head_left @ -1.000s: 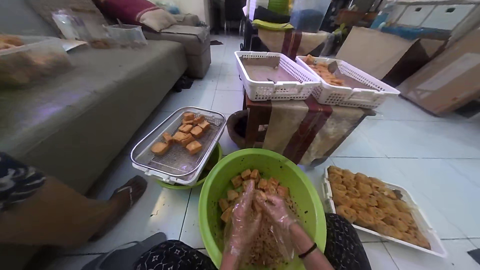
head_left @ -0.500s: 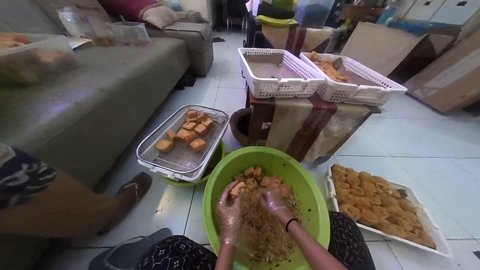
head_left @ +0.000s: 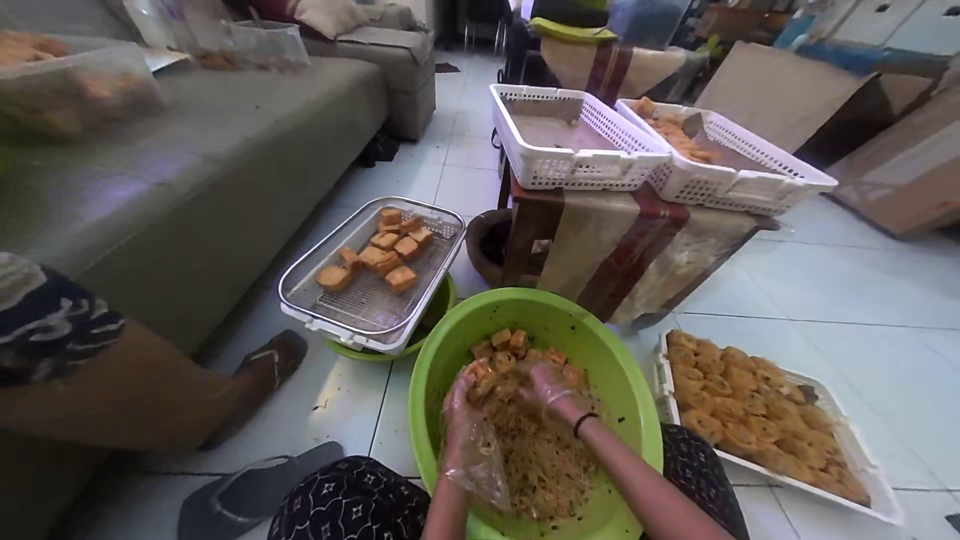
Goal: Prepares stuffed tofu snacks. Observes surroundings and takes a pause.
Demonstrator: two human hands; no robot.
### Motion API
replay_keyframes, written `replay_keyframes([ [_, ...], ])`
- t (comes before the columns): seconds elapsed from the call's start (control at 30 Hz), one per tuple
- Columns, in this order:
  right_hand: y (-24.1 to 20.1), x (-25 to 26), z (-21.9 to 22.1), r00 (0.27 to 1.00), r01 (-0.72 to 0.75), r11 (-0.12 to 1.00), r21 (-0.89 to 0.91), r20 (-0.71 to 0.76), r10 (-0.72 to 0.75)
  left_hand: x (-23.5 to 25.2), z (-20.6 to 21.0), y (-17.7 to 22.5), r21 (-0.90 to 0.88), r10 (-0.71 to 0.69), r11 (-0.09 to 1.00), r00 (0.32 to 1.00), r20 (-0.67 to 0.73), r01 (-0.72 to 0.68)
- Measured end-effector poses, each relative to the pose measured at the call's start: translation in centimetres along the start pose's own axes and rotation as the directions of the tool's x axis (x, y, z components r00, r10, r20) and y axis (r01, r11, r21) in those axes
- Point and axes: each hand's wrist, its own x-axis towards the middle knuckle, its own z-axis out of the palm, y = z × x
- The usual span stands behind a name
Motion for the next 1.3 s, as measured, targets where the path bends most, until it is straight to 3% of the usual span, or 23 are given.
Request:
replay_keyframes([
  [0.13,-2.5,-0.7,2.0,0.984,0.088,0.996,0.008,0.152,-0.089,-0.6,-0.1,0.6,-0.014,0.025,1.0,0.992,0.125,-0.023],
  [0.27,-1.4,-1.7,-0.9,0.932,0.196,0.972,0.127,0.284,-0.224,-0.4,-0.2,0.7,0.071,-0.02,0.997,0.993,0.115,0.012],
  [0.37,-0.5,-4.0,-2.2,0.95,0.031,0.993,-0.113,0.311,0.006,0.1,-0.3,0.0,0.104,-0.063,0.993,0.994,0.087,0.054],
  [0.43,-0.4,-5.5,-0.5,0.937,-0.019,0.979,-0.201,0.339,0.088,0.2,-0.3,-0.4,0.133,-0.086,0.988,0.993,0.085,0.074],
  [0.53,0.9,-7.7,2.3,0.922,0.095,0.991,-0.096,0.383,-0.052,0.4,0.0,-0.5,0.111,-0.086,0.991,0.995,0.055,0.079],
  [0.63,2.4,-8.0,2.1,0.924,0.12,0.99,0.08,0.356,-0.141,0.2,0.1,-0.1,0.026,-0.126,0.992,0.992,-0.013,0.126],
  [0.73,2.0,-9.2,2.3,0.923,0.104,0.994,-0.046,0.375,-0.079,0.3,0.3,-0.2,-0.005,-0.145,0.989,0.989,-0.02,0.145],
  [0.87,1.3,-9.9,1.0,0.957,0.12,0.987,0.106,0.251,-0.143,0.1,0.8,0.0,0.014,-0.136,0.99,0.989,-0.052,0.137],
  [1.0,-1.5,-11.8,-2.2,0.996,0.089,0.945,0.315,-0.001,-0.094,-0.2,0.9,-0.3,0.117,-0.101,0.987,0.989,-0.107,0.113],
  [1.07,-3.4,-12.5,-3.3,0.992,0.127,0.957,0.26,-0.034,-0.122,-0.3,1.2,-0.5,0.205,-0.077,0.974,0.992,-0.102,0.097],
  [1.17,-6.1,-13.0,-4.2,0.988,0.076,0.997,0.027,0.135,-0.079,-0.2,1.0,-0.9,0.259,-0.067,0.962,0.995,-0.069,0.083],
  [1.2,-6.5,-13.0,-4.2,0.993,0.063,0.998,0.023,0.1,-0.065,-0.2,1.0,-0.9,0.26,-0.063,0.962,0.995,-0.072,0.08],
  [1.3,-6.4,-11.6,-3.3,0.953,0.19,0.967,0.169,-0.267,-0.141,0.0,0.9,-0.9,0.328,-0.02,0.943,0.994,-0.105,0.054],
])
